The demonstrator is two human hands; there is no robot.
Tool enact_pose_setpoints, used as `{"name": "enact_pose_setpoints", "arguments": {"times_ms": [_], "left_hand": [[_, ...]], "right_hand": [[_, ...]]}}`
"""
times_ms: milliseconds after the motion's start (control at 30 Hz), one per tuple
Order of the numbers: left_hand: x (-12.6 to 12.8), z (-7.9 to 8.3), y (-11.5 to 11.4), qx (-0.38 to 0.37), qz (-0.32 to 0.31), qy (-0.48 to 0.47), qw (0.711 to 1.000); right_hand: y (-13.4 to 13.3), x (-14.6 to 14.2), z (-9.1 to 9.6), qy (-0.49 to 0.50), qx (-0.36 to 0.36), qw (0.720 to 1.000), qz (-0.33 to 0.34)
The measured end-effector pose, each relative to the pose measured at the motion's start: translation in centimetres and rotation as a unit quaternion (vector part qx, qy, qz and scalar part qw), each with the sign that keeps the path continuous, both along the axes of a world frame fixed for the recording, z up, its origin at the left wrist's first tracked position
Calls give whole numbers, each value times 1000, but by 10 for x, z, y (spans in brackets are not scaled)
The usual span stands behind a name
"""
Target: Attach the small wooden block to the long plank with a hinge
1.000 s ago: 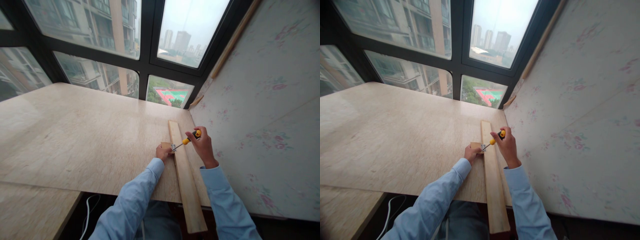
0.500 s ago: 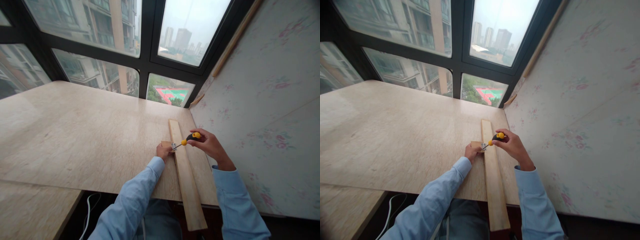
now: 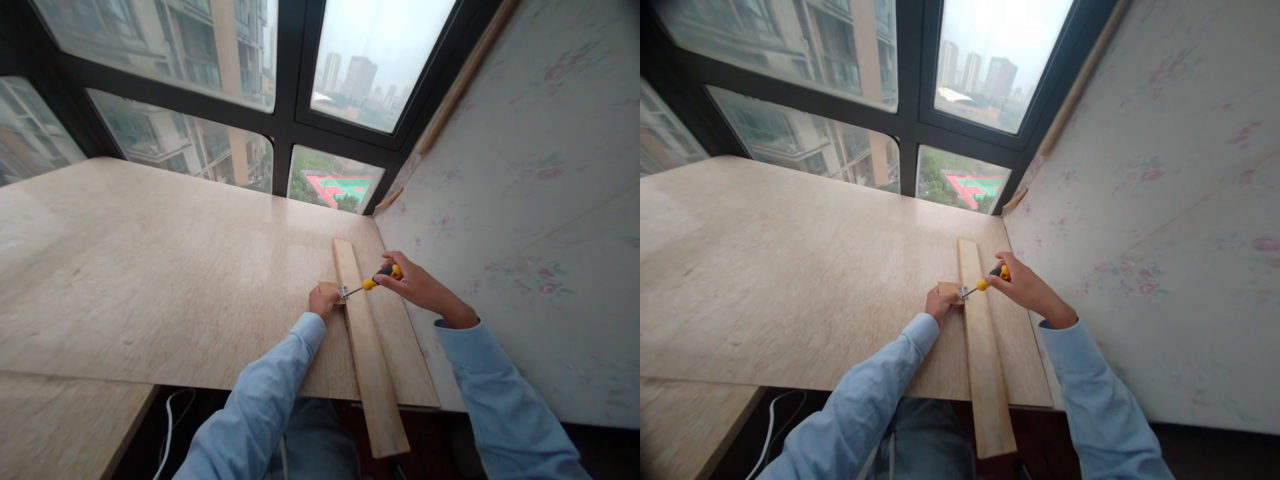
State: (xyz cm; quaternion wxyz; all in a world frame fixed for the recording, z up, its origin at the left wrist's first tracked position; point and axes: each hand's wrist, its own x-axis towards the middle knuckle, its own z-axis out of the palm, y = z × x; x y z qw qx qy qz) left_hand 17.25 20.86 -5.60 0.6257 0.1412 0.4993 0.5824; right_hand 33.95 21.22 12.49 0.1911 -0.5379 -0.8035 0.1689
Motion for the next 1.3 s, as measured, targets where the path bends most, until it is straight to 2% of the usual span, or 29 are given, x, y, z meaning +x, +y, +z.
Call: {"name": "enact_pose_setpoints", "arguments": {"times_ms": [133, 200, 267, 333, 433, 533, 600, 667, 733, 800, 900, 1000, 1100, 1200, 1267, 1300], "left_hand": [[0, -1, 0, 2, -4, 7, 1000], [0, -1, 0, 2, -6, 7, 1000], [0, -1, 0, 3, -7, 6, 1000], [0, 0, -1, 5, -7, 5, 1000], [0, 0, 0, 4, -2, 8, 1000], [2, 1, 1, -6, 9, 17, 1000], [3, 1, 1, -8, 13, 22, 1000], [4, 1, 1, -6, 11, 20, 1000], [4, 1, 2, -5, 9, 21, 1000], [5, 1, 2, -9, 8, 26, 1000], [4, 3, 2, -16, 10, 37, 999], [4, 4, 1, -11, 6, 38, 999], [5, 3, 1, -9, 7, 41, 999], [6, 0, 1, -2, 15, 52, 999], [7, -2, 1, 1, 20, 59, 998], [7, -3, 2, 0, 20, 61, 998]], "right_hand": [[-4, -2, 6, 122, -163, 977, 66], [-5, -7, 8, 169, -196, 963, 68], [-3, -12, 10, 192, -198, 960, 52], [0, -15, 12, 173, -166, 971, 17], [3, -16, 14, 47, -55, 996, -43], [5, -14, 11, -93, 37, 991, -88], [6, -12, 5, -120, 72, 985, -98], [5, -11, -1, -78, 82, 990, -84], [4, -12, -4, 6, 40, 997, -64], [1, -14, -4, 96, -48, 993, -48], [-5, -18, 2, 210, -183, 960, -9], [-8, -20, 7, 256, -233, 938, 23], [-6, -21, 5, 221, -181, 958, 15], [-3, -25, 0, 79, -6, 996, -42], [-2, -29, -3, -47, 115, 987, -106], [-2, -31, -4, -99, 150, 975, -134]]}}
